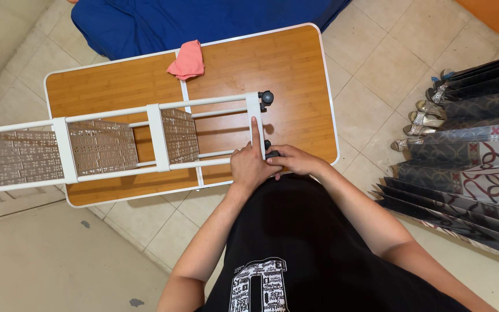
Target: The person attaches black caster wheels to the legs of a white three-tier shelf frame placed on a wooden table. They insert each wheel into the leg sockets and press them into place, working on one leg at a time.
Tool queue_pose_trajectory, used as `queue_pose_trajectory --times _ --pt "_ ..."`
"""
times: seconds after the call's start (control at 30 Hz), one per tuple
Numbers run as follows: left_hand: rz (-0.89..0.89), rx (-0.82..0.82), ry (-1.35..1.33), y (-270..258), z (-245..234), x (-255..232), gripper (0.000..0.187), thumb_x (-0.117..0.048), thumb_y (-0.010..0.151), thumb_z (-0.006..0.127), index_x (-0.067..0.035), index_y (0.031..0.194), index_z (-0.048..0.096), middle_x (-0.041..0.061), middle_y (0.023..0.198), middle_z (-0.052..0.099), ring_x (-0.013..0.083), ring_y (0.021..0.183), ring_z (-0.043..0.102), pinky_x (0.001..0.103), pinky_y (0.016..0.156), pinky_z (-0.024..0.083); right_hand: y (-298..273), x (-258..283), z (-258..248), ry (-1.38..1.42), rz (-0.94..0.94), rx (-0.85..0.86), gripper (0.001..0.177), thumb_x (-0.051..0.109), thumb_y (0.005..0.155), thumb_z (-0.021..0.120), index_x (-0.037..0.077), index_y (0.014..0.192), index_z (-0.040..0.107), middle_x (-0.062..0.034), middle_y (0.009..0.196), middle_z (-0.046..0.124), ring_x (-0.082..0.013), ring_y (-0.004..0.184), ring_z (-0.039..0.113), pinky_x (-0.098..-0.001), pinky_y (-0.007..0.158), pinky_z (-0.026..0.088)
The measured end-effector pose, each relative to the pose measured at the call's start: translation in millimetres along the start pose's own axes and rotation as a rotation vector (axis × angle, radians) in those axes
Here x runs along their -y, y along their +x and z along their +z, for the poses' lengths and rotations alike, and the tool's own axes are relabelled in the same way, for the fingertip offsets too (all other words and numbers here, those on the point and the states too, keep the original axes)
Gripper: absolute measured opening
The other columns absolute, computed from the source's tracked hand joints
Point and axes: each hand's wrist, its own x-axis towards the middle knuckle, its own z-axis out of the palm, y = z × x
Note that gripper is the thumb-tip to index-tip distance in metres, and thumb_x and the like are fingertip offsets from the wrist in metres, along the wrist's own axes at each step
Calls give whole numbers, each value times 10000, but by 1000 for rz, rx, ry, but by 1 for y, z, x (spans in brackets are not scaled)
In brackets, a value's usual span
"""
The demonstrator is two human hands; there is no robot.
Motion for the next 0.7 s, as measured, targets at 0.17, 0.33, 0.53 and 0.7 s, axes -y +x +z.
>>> queue_pose_trajectory --times 0.17,0.33,0.53,0.7 --pt "-12 31 0 1 -2 -1 1517 -405 424 900 44 1600 54 65 664 702 260 557 688 384 555 533 1 -10 5 181 78 -29 343 239 1031 563 1 1278 557 -101 1081 659 -177 907 679 -327 756 616" --pt "-29 -7 71 1 0 -3 1362 -451 613 879 39 1617 99 53 637 684 237 530 674 377 552 525 4 -24 2 -30 68 -124 367 295 1023 540 32 1275 588 -75 1155 677 -174 1062 648 -301 905 542" --pt "-1 -55 35 0 1 -1 1354 -461 564 871 30 1599 148 61 611 664 252 516 653 376 541 517 17 -62 -13 -109 -89 -159 378 296 1034 497 14 1233 653 -75 1148 685 -177 1088 602 -282 979 460" --pt "18 -66 -5 0 1 0 1338 -428 570 860 45 1597 143 55 620 665 240 514 651 357 523 512 21 -74 -17 42 -105 -130 367 278 1037 523 11 1258 648 -63 1147 678 -156 1076 591 -285 960 460"
